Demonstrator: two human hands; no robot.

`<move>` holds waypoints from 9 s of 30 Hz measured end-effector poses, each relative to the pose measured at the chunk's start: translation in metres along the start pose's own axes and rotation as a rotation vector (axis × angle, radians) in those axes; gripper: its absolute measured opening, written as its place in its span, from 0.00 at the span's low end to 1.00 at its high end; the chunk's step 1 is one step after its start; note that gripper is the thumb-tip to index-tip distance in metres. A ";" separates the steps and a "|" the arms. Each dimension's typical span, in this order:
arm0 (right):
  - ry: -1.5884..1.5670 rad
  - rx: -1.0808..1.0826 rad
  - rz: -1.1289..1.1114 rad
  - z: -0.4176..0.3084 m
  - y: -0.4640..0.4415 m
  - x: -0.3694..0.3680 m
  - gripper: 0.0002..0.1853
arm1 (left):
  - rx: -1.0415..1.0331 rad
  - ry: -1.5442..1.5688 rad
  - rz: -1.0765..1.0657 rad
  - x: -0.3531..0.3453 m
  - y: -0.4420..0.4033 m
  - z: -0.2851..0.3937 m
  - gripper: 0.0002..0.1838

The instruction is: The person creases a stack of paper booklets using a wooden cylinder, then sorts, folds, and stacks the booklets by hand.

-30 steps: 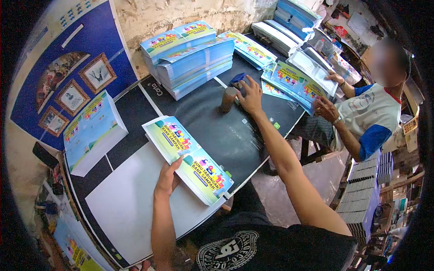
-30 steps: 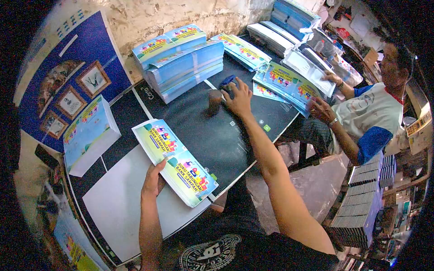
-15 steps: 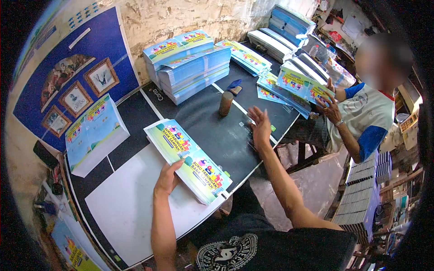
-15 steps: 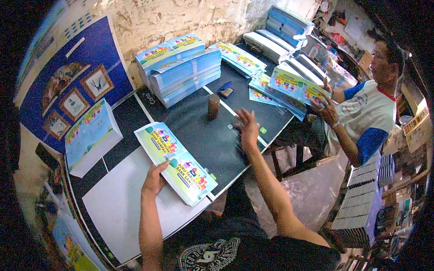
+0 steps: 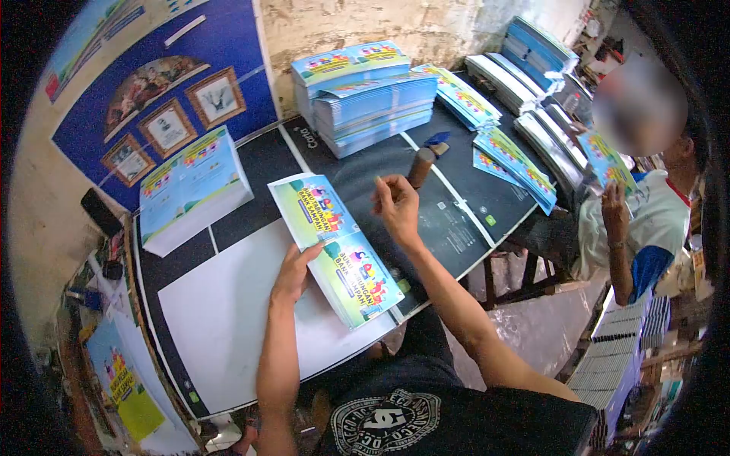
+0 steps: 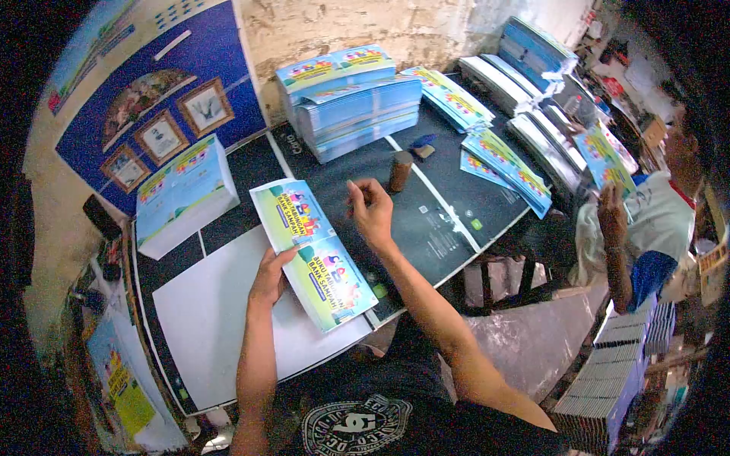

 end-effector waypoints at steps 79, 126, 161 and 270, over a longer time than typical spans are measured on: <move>0.080 -0.664 -0.817 0.051 0.025 -0.050 0.28 | -0.126 0.150 0.284 0.003 -0.004 0.000 0.30; -0.015 -0.559 -0.873 0.051 0.020 -0.041 0.29 | -0.084 0.370 0.146 0.008 -0.008 -0.010 0.31; 0.333 -0.115 -0.811 0.068 0.016 -0.042 0.23 | -0.285 0.117 0.273 0.017 0.006 0.022 0.26; 0.888 -1.303 -0.734 0.017 0.569 0.269 0.19 | -0.082 -0.137 0.263 0.044 -0.010 0.007 0.27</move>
Point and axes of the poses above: each hand's wrist, its own y-axis away from the middle knuckle, its own x-axis out of the back of the hand, z = x × y, the point moved 4 cm from there along -y, towards the middle knuckle, and after that the axes turned 4 degrees about -z, right-handed, at the moved point
